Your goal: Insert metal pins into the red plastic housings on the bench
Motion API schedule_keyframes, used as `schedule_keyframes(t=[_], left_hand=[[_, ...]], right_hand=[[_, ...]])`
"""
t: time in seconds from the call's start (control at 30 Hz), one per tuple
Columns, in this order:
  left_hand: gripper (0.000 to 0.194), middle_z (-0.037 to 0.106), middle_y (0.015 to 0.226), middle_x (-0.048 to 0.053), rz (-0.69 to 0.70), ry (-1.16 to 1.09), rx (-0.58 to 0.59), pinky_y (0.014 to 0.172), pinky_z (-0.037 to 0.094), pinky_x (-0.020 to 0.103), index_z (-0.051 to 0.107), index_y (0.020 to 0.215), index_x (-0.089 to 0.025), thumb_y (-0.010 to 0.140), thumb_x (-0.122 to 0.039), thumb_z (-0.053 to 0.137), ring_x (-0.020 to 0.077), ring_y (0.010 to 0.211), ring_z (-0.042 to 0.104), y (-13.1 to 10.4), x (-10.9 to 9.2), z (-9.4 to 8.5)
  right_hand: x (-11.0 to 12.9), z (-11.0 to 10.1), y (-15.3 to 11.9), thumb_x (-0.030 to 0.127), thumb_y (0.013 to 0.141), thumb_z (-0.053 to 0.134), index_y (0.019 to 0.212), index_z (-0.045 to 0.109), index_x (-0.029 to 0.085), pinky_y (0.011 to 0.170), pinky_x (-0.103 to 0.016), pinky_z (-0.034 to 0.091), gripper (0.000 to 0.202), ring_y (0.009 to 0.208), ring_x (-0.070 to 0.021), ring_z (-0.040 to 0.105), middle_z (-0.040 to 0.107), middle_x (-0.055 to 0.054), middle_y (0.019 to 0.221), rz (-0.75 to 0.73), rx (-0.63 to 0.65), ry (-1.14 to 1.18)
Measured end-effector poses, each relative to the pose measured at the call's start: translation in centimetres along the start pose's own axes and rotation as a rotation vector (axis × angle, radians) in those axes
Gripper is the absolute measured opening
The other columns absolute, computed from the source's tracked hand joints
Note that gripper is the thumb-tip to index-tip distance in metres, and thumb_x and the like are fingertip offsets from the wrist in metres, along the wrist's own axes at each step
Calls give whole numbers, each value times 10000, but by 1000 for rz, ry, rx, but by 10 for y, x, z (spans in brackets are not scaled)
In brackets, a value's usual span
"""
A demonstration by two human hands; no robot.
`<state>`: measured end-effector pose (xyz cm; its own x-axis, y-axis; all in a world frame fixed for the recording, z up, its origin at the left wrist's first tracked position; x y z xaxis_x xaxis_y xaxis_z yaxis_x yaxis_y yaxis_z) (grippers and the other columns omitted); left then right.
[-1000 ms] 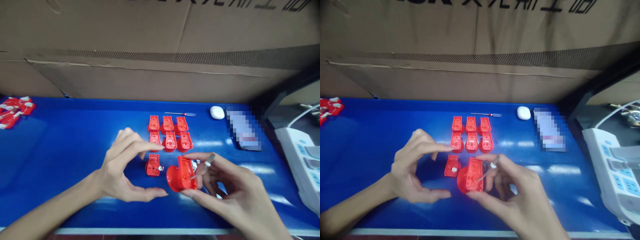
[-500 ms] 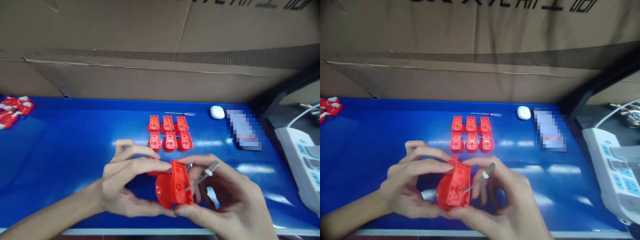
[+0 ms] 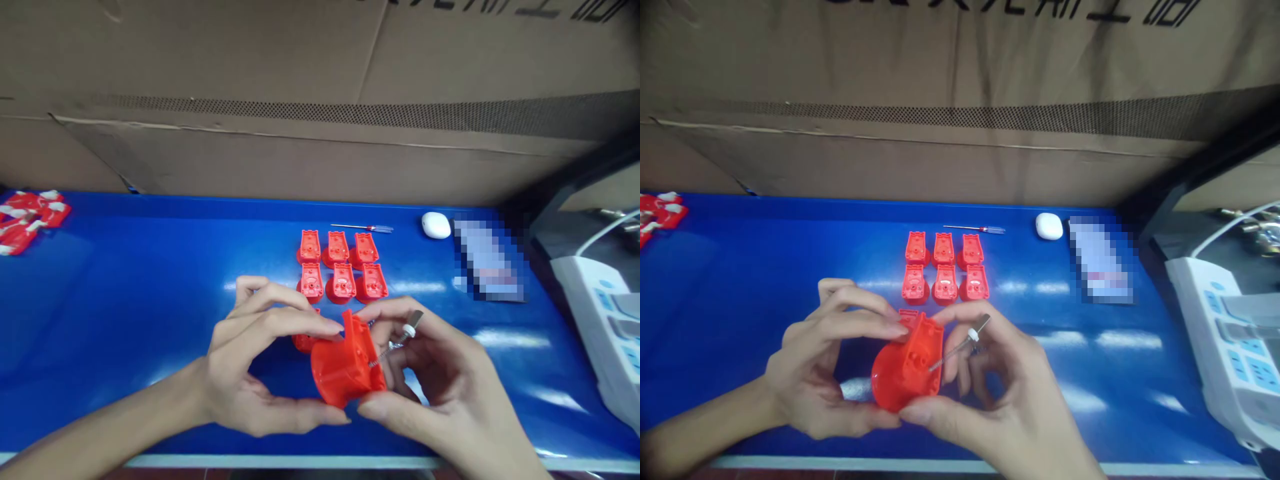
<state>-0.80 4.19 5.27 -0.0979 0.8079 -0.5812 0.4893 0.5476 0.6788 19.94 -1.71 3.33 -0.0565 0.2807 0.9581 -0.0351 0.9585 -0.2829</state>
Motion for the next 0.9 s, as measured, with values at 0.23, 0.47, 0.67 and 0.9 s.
schedule_keyframes(t=[0.23, 0.47, 0.67, 0.9], left_hand=[[588, 833, 963, 75, -9, -31, -28, 775, 529, 441, 734, 1289, -186, 877, -569, 904, 253, 862, 724, -1, 2, -1], [535, 837, 966, 62, 7, -46, -2, 786, 551, 424, 747, 1317, -185, 923, -524, 872, 235, 851, 723, 3, 0, -1], [472, 837, 965, 57, 7, -71, 12, 776, 568, 411, 752, 1319, -198, 962, -493, 843, 226, 835, 734, 4, -2, 0], [487, 841, 975, 60, 13, -65, 31, 794, 553, 389, 764, 1318, -197, 941, -487, 869, 228, 871, 723, 6, -1, -1]], right_hand=[[2, -6, 4, 530, 883, 901, 1271, 741, 291, 561, -220, 485, 483, 668, -116, 583, 673, -9, 884, -82, 52, 140], [-1, -19, 3, 415, 908, 900, 972, 800, 255, 499, -190, 433, 199, 566, -71, 499, 665, 3, 817, -31, 6, 14], [4, -21, 5, 369, 950, 857, 982, 830, 278, 559, -210, 522, 100, 681, -118, 624, 701, -21, 915, -144, 55, -123], [15, -19, 0, 406, 973, 837, 935, 826, 300, 539, -201, 496, 113, 642, -102, 626, 729, 2, 880, -213, 14, -236]])
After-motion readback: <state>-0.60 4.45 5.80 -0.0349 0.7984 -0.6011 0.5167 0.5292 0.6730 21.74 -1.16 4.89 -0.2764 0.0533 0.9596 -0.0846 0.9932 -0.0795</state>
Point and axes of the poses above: each hand's wrist, its own y-axis towards the middle knuckle, its own z-axis out of the palm, x = y × z, the point moved 5 cm from there along y, towards the middle knuckle
